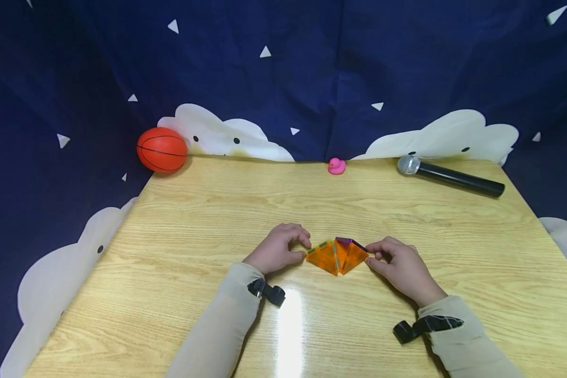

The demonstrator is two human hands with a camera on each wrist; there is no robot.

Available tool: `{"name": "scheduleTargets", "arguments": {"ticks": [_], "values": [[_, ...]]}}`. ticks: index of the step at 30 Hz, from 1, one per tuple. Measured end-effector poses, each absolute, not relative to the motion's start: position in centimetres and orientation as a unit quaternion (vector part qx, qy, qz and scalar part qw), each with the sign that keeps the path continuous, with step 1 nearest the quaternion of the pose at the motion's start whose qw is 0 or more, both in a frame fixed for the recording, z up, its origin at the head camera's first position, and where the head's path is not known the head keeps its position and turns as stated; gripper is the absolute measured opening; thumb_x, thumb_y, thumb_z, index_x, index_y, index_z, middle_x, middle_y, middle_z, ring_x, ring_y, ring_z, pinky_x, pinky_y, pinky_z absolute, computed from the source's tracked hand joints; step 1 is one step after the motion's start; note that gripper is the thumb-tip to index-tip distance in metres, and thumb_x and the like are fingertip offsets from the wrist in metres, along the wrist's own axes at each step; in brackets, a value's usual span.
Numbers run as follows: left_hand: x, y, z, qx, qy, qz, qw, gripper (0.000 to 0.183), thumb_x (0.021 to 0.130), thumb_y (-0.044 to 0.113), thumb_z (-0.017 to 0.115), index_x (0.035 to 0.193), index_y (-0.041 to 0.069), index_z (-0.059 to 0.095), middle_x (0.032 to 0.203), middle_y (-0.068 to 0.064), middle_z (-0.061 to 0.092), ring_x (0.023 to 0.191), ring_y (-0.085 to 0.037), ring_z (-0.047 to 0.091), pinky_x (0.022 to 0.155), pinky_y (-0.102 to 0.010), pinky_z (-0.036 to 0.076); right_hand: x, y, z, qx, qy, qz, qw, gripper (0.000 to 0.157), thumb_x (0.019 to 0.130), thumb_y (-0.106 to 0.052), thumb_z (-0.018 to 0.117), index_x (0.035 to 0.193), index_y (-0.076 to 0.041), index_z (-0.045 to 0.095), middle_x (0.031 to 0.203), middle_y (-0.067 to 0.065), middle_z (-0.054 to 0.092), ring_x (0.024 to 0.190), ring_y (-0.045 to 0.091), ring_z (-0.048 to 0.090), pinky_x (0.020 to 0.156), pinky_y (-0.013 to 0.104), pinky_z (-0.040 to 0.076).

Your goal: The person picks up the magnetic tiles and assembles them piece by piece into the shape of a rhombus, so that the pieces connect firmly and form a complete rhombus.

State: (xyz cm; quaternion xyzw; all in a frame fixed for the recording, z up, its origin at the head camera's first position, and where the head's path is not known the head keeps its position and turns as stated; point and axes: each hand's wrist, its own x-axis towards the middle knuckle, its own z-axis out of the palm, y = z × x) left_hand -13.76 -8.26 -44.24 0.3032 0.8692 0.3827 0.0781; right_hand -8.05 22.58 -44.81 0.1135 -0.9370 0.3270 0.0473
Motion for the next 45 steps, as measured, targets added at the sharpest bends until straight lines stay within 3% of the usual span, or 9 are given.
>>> {"name": "scheduleTargets", "arguments": {"ticks": [10,18,24,33,40,45], "values": [[-13.79,-8.34,-44.4,0.303,0.858,0.408,0.072,0.013,0.086,0.011,0.073,0.099,0.012,0.071,0.122,-0.003,0.067,0.124,-0.023,0.054,0.11,-0.04,0.034,-8.02,22.9,-45.23,0.11,-0.922,0.368,0.051,0.015,0.09,-0.018,0.076,0.104,-0.012,0.073,0.081,-0.005,0.056,0.071,0.012,0.046,0.063,0.027,0.035],[-13.85,-7.99,-44.39,0.304,0.856,0.415,0.062,0.008,0.09,0.02,0.075,0.095,0.017,0.07,0.118,-0.001,0.069,0.118,-0.019,0.057,0.108,-0.038,0.035,-7.84,23.2,-45.51,0.113,-0.899,0.418,0.062,0.012,0.092,-0.02,0.075,0.102,-0.015,0.072,0.078,-0.003,0.058,0.066,0.012,0.047,0.059,0.025,0.038],[-13.92,-7.91,-44.46,0.302,0.857,0.413,0.069,0.008,0.094,0.026,0.069,0.097,0.018,0.07,0.119,0.001,0.067,0.119,-0.019,0.055,0.107,-0.04,0.036,-7.93,23.17,-45.32,0.106,-0.899,0.422,0.047,0.019,0.092,-0.023,0.075,0.108,-0.014,0.07,0.082,-0.003,0.06,0.064,0.012,0.047,0.057,0.025,0.038],[-14.01,-7.91,-44.07,0.304,0.863,0.39,0.104,0.032,0.08,0.04,0.084,0.101,0.022,0.07,0.13,0.002,0.064,0.131,-0.019,0.047,0.117,-0.042,0.021,-8.16,23.27,-45.37,0.108,-0.904,0.412,0.041,0.024,0.09,-0.026,0.078,0.11,-0.015,0.069,0.084,-0.005,0.062,0.064,0.013,0.048,0.057,0.026,0.038],[-13.81,-7.89,-43.99,0.301,0.864,0.39,0.103,0.024,0.078,0.037,0.087,0.095,0.027,0.073,0.136,0.003,0.06,0.133,-0.021,0.045,0.116,-0.044,0.02,-8.06,23.04,-45.3,0.109,-0.905,0.41,0.048,0.026,0.087,-0.029,0.08,0.108,-0.016,0.07,0.083,-0.006,0.063,0.065,0.013,0.048,0.058,0.026,0.039],[-13.69,-7.45,-44.24,0.293,0.876,0.374,0.082,0.02,0.08,0.036,0.086,0.094,0.028,0.073,0.134,0.003,0.061,0.13,-0.021,0.047,0.115,-0.044,0.022,-7.91,22.64,-45.55,0.106,-0.909,0.396,0.075,0.012,0.091,-0.027,0.077,0.099,-0.019,0.073,0.078,-0.007,0.063,0.065,0.012,0.05,0.058,0.026,0.041]]}}
